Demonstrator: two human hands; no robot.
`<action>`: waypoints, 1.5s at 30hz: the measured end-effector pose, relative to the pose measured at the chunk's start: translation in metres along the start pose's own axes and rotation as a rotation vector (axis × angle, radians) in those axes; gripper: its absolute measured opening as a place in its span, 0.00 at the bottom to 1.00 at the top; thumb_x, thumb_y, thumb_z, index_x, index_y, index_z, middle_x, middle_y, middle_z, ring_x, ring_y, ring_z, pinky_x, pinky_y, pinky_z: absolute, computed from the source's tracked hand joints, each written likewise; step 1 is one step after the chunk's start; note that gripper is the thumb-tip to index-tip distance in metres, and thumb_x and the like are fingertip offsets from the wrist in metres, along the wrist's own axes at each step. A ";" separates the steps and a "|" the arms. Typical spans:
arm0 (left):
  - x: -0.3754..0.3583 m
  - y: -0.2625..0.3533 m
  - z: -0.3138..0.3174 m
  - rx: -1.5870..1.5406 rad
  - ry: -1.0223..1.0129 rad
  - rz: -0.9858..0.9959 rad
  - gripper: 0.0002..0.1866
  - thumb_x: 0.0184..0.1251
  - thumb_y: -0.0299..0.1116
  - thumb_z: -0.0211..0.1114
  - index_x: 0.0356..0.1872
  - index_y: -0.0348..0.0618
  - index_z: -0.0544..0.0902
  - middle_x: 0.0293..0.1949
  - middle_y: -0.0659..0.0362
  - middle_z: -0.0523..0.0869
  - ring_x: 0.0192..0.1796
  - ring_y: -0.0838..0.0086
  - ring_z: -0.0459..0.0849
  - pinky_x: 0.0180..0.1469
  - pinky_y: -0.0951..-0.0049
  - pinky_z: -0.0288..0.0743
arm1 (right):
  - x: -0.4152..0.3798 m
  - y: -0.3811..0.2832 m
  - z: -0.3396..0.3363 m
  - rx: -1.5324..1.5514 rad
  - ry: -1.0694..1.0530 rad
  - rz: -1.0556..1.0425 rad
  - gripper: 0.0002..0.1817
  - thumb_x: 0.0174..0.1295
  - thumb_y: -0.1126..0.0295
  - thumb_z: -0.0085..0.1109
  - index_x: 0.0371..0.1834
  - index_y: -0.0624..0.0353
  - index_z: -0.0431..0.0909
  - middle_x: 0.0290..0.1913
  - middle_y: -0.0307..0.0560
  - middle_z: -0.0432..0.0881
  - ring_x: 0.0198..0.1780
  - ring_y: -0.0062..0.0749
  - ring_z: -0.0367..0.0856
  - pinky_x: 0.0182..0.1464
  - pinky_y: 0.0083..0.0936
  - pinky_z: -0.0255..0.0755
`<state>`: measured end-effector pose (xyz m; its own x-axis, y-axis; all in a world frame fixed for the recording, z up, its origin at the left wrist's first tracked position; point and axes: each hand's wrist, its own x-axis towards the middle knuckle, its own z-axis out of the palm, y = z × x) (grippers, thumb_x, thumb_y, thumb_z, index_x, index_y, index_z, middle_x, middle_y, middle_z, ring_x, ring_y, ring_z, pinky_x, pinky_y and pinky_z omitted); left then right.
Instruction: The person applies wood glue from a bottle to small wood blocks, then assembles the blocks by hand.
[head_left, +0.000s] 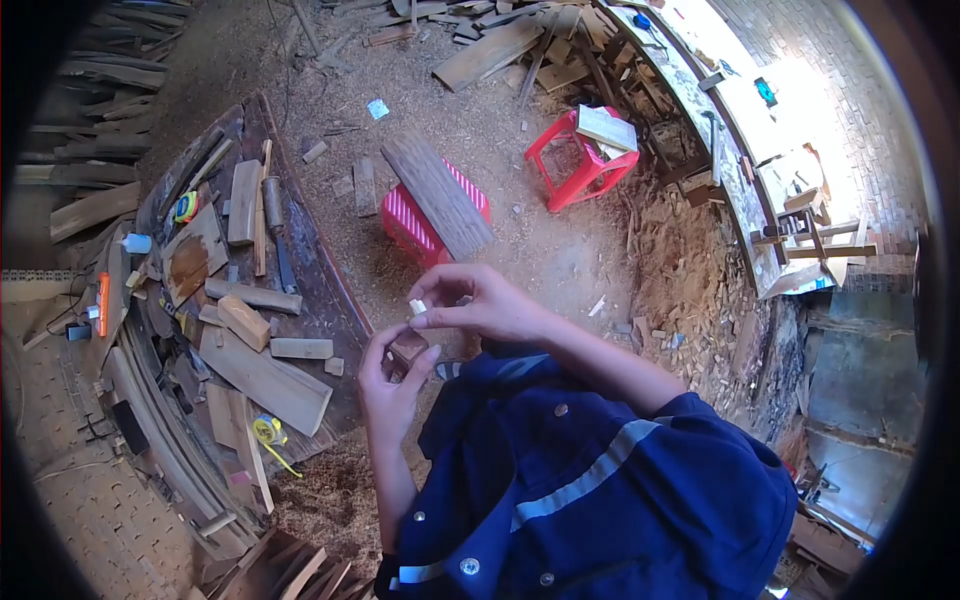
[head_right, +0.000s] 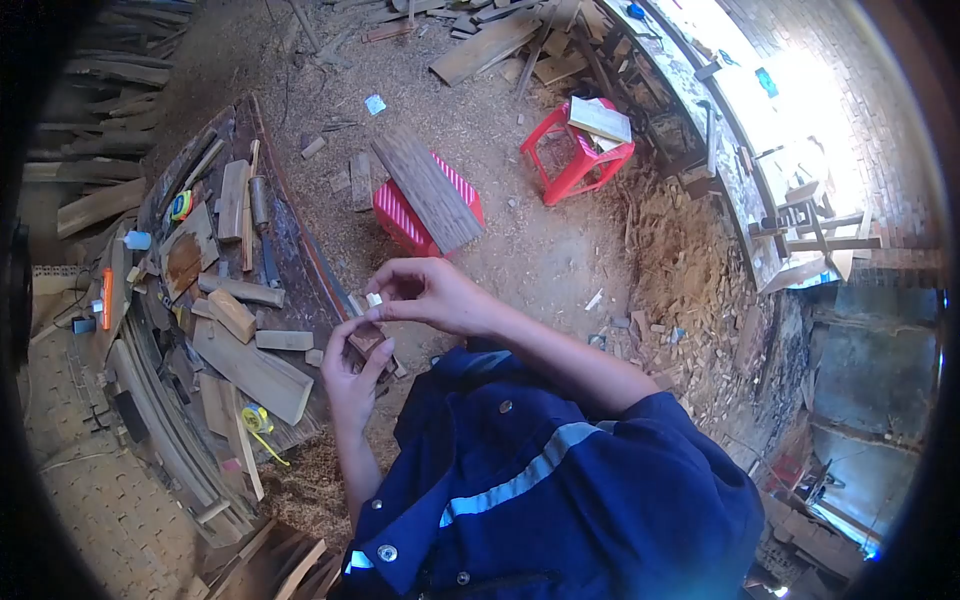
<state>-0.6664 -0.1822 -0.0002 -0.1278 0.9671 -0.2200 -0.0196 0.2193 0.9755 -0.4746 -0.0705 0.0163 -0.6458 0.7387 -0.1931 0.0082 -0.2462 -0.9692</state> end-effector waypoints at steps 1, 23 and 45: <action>-0.001 0.000 -0.001 0.001 -0.002 0.000 0.24 0.66 0.30 0.79 0.60 0.34 0.82 0.54 0.57 0.84 0.54 0.74 0.85 0.55 0.71 0.81 | -0.002 -0.001 0.003 0.000 -0.001 -0.015 0.15 0.68 0.68 0.74 0.54 0.62 0.84 0.47 0.38 0.87 0.51 0.19 0.82 0.56 0.24 0.76; -0.010 0.002 0.014 -0.144 -0.126 0.013 0.20 0.75 0.31 0.71 0.62 0.36 0.78 0.48 0.57 0.84 0.49 0.73 0.86 0.51 0.68 0.87 | -0.034 0.002 0.005 -0.131 0.115 -0.296 0.20 0.69 0.65 0.72 0.61 0.60 0.85 0.46 0.41 0.89 0.48 0.23 0.85 0.54 0.26 0.79; -0.016 0.006 -0.027 -0.842 -0.445 -0.150 0.27 0.81 0.44 0.60 0.71 0.38 0.72 0.48 0.49 0.85 0.47 0.63 0.89 0.48 0.62 0.89 | -0.018 -0.045 0.032 0.000 -0.097 -0.065 0.18 0.69 0.71 0.72 0.60 0.63 0.86 0.47 0.40 0.90 0.49 0.20 0.85 0.54 0.23 0.78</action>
<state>-0.6915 -0.2003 0.0100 0.3183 0.9349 -0.1570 -0.7321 0.3476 0.5858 -0.4876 -0.0924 0.0686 -0.7157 0.6891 -0.1137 -0.0366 -0.1996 -0.9792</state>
